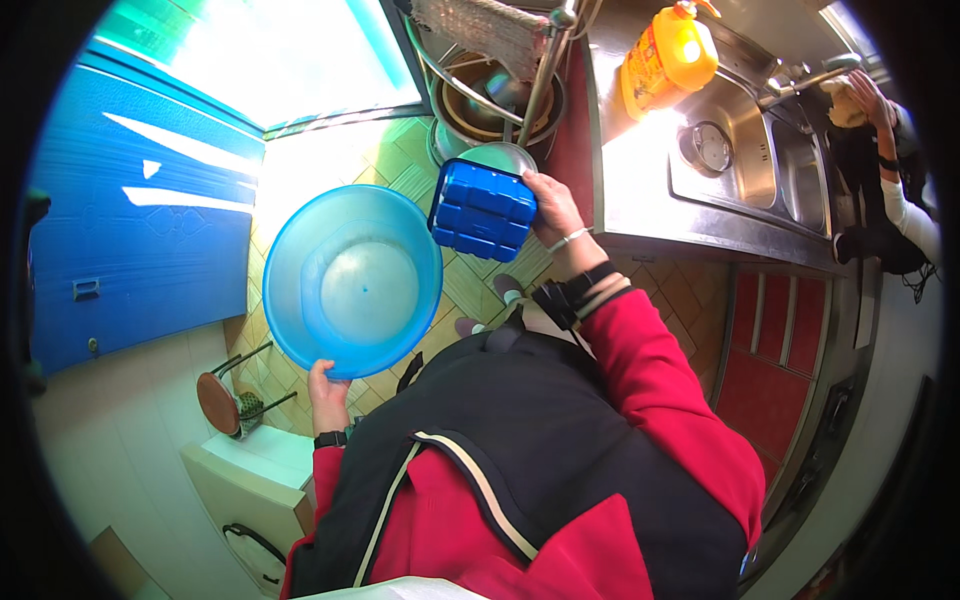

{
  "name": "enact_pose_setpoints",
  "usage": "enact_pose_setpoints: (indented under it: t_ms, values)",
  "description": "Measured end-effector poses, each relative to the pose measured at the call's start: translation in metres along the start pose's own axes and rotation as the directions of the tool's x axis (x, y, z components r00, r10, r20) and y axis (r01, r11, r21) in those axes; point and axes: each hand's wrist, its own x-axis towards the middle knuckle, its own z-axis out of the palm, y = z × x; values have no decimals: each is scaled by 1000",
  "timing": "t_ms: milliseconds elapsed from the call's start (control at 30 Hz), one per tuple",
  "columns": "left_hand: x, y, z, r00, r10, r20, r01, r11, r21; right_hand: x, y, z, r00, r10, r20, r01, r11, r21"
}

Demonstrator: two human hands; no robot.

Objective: The person cleans the exterior of a white refrigerator by spraying cleaner and wiping with a cloth. They also fetch water from a blue basin using a saucepan and pour it into a red bucket.

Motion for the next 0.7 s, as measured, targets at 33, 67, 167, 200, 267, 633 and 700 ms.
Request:
enact_pose_setpoints:
  t_ms: [33, 67, 167, 200, 267, 633, 700]
  values:
    - [-5, 0, -7, 999, -6, -51, 6, 1000, 12, 16, 14, 6, 1000, 3, 6, -4, 1000, 12]
    - [-10, -2, -13, 998, -13, -69, 13, 1000, 4, 30, 26, 9, 1000, 22, -2, -21, 1000, 17]
    - [-26, -7, -35, 997, 17, -79, -15, 1000, 15, 70, 61, 15, 996, 74, -41, -72, 996, 45]
    - [-30, -8, -41, 999, 41, -34, -41, 999, 3, 83, 71, 16, 995, 94, -37, -91, 993, 78]
    - [-32, -10, -53, 993, 13, -118, -13, 1000, 5, 113, 87, 14, 998, 58, -28, -54, 991, 121]
    - [4, -24, -49, 941, -62, -333, 58, 998, -23, 292, 100, -15, 942, -217, -257, 256, 958, 129]
    - [19, -25, -41, 947, -88, -309, 80, 996, -41, 309, 96, -21, 960, -174, -220, 241, 912, 331]
